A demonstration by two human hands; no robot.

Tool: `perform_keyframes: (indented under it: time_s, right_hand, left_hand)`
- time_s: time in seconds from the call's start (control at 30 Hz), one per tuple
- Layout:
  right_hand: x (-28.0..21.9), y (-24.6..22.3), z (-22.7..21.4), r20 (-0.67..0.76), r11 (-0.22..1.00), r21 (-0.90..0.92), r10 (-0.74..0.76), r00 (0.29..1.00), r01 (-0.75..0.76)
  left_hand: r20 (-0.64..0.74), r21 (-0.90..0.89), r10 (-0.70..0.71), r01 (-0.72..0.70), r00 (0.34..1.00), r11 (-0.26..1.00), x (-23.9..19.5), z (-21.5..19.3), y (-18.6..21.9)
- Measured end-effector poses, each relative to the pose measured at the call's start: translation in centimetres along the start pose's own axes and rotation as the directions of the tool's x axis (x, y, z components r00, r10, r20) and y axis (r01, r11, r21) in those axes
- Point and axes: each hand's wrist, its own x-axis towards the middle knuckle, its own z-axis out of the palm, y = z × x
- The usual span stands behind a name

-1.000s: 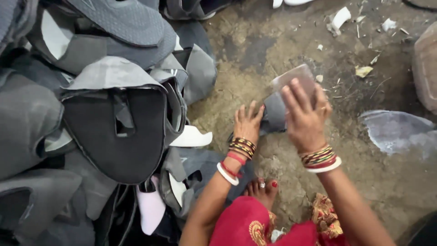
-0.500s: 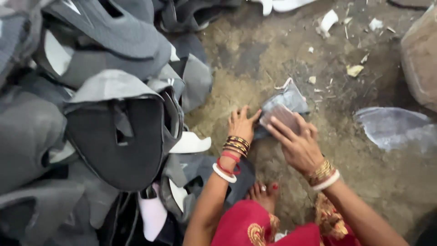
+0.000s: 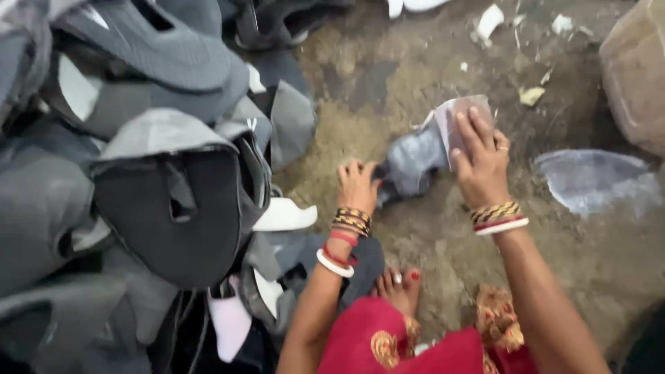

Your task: The person sits on the floor of a shoe workshop surrounded by piles of foam shoe upper components. They pick up a component, rub its surface with a white foam sanding block, turn the piece over to treat other sides, and set it back on the pile, repeating this with one piece at a time.

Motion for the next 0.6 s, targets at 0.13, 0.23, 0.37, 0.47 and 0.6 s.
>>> perform_keyframes:
  time_s: [0.13,0.23,0.37,0.47,0.6]
  right_hand:
    - [-2.7,4.4,-1.5,-0.218,0.980,0.161,0.148,0.965,-0.114]
    - [-7.0,5.4,-3.0,-0.345,0.982,0.008,0.179,0.921,-0.187]
    - [-10.6,6.6,-3.5,-0.427,0.938,0.239,0.332,0.841,-0.249]
    - [-11.0,5.9,-3.2,-0.446,0.907,0.401,0.319,0.836,-0.132]
    - [-10.7,4.3,-3.3,-0.432,0.862,0.499,0.333,0.838,-0.086]
  left_hand:
    - [0.036,-0.059,-0.187,0.189,0.982,0.980,2.2,-2.2,-0.6]
    - [0.029,-0.089,-0.256,0.258,0.966,0.962,2.9,-8.2,4.3]
    - [0.042,0.020,0.238,-0.239,0.970,0.971,6.7,-10.1,18.7]
    - [0.154,0.016,0.364,-0.370,0.919,0.929,-0.7,-7.2,31.4]
    - [0.393,-0.052,0.559,-0.590,0.730,0.806,1.7,-1.4,30.6]
